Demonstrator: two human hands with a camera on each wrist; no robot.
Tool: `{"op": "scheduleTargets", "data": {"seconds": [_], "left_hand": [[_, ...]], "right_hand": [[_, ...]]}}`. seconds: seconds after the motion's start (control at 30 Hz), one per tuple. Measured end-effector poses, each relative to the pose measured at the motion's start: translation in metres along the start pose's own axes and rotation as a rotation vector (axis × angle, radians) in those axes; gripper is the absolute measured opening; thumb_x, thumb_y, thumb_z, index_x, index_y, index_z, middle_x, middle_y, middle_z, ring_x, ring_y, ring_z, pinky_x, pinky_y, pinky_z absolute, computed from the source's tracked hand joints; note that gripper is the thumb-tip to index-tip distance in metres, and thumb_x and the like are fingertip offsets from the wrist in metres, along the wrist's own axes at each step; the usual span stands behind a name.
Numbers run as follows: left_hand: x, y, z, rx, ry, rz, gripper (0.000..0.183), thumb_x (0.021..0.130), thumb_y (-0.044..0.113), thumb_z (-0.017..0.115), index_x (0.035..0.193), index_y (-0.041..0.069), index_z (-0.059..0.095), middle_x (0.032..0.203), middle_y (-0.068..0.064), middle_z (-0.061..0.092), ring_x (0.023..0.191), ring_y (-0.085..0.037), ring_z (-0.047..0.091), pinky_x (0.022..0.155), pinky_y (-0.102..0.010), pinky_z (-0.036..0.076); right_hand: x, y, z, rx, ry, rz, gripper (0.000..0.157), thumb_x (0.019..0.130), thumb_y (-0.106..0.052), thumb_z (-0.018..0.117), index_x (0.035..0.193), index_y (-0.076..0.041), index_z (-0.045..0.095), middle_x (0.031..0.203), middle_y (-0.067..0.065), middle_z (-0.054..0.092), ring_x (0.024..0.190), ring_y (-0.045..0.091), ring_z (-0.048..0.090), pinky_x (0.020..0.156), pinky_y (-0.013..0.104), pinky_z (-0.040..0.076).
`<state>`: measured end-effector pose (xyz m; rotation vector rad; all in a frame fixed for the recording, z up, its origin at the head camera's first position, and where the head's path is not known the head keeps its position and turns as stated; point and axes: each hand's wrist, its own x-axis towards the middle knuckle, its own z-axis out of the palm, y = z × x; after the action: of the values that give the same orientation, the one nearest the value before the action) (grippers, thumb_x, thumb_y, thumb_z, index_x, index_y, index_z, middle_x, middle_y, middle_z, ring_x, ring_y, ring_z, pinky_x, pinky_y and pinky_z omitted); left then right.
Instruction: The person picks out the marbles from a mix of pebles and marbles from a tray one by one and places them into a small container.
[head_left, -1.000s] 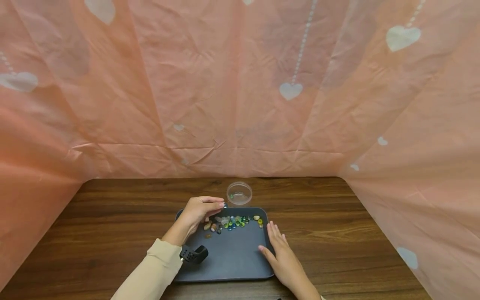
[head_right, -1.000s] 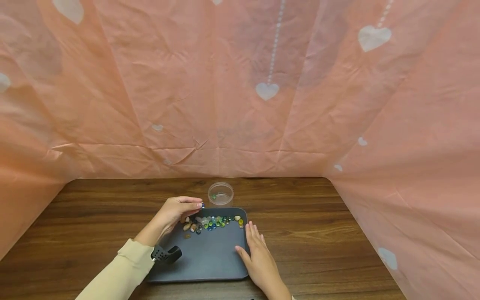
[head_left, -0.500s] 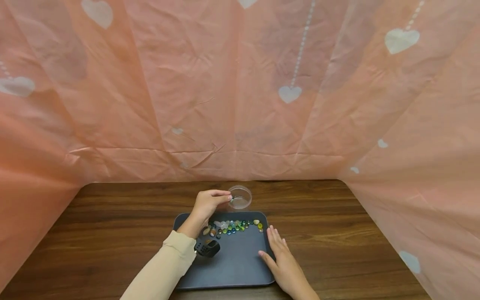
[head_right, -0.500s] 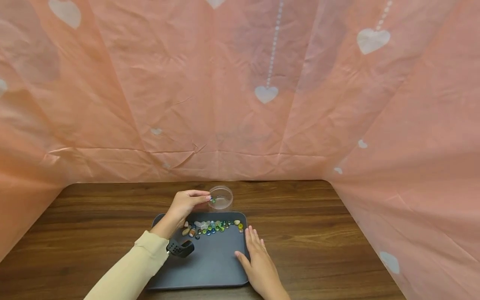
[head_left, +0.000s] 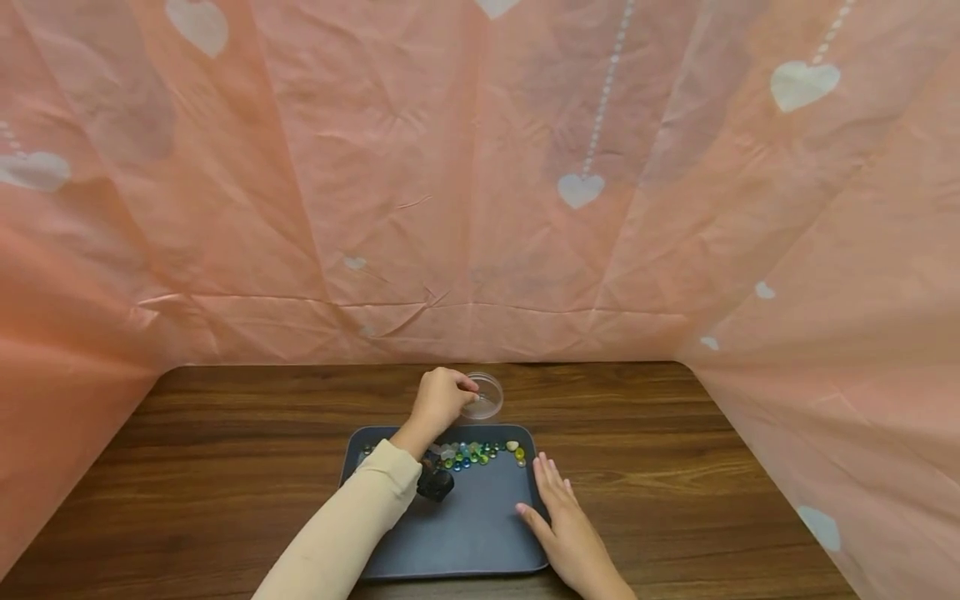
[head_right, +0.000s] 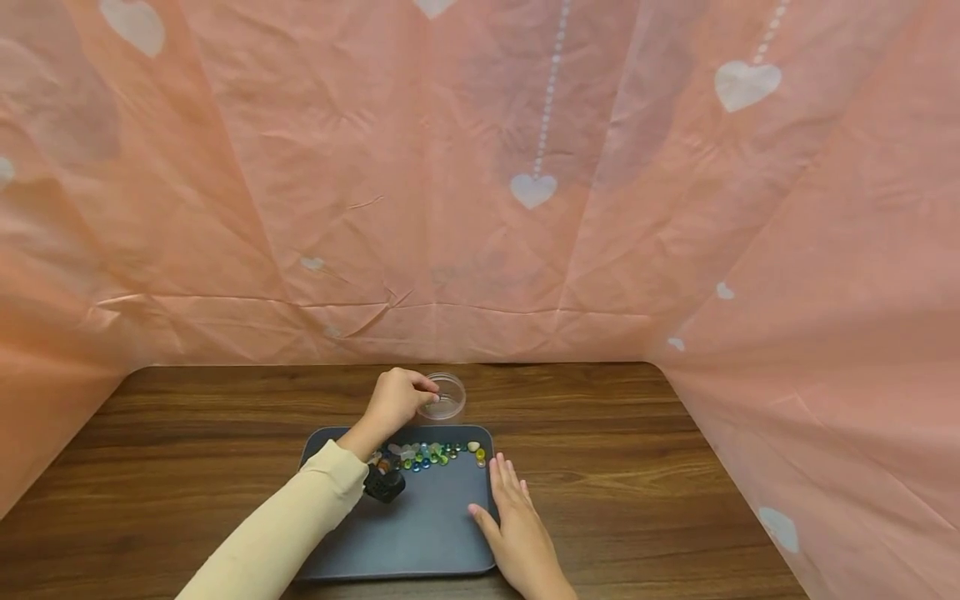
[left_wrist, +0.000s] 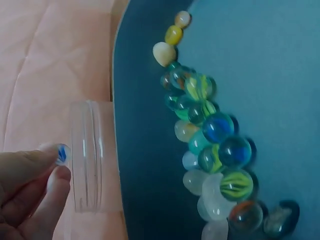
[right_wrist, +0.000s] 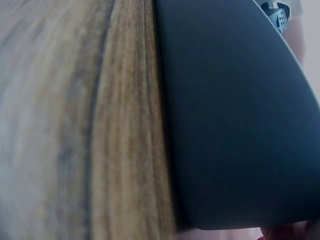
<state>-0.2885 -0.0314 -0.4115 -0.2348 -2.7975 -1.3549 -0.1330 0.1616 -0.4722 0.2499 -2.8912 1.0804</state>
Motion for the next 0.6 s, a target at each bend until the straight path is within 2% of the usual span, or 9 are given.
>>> {"op": "scheduleTargets", "data": {"seconds": [0.17,0.27,0.37,0.6], "left_hand": [[-0.0008,0.0014,0.0011,0.145,-0.024,0.063,0.003,0.084,0.007,0.076,0.083,0.006,0.079,0.087,-0.006,0.076,0.071,-0.014,0.059,0.058,-0.022,0.047],[-0.0001,0.0019,0.0026,0.175,-0.03,0.084,0.003,0.084,0.007,0.076,0.083,0.005,0.078,0.086,-0.006,0.076,0.07,-0.014,0.058,0.057,-0.022,0.046],[0.0004,0.0022,0.0032,0.138,-0.028,0.068,0.004,0.083,0.009,0.078,0.084,0.005,0.079,0.086,-0.006,0.076,0.071,-0.014,0.06,0.057,-0.021,0.046],[-0.0019,-0.0019,-0.0036,-0.048,0.01,0.0,0.011,0.083,0.012,0.08,0.092,0.005,0.081,0.099,-0.009,0.078,0.083,-0.018,0.066,0.06,-0.024,0.048]], "right_hand": [[0.0002,0.0007,0.001,-0.001,0.002,-0.006,0.071,0.098,-0.037,0.059,0.153,0.0,0.033,0.162,0.018,0.028,0.15,0.037,0.023,0.119,0.059,0.016],[-0.0001,0.0015,0.0014,-0.003,0.01,-0.007,0.071,0.098,-0.037,0.06,0.153,0.0,0.033,0.161,0.018,0.028,0.15,0.037,0.023,0.119,0.059,0.016],[-0.0003,0.002,0.0016,-0.006,0.013,-0.008,0.071,0.098,-0.036,0.06,0.153,0.0,0.033,0.161,0.019,0.028,0.15,0.038,0.023,0.119,0.059,0.017],[0.0004,0.0011,0.0007,-0.016,0.009,-0.011,0.071,0.098,-0.035,0.06,0.153,0.0,0.033,0.161,0.018,0.029,0.15,0.037,0.024,0.119,0.058,0.017]]}}
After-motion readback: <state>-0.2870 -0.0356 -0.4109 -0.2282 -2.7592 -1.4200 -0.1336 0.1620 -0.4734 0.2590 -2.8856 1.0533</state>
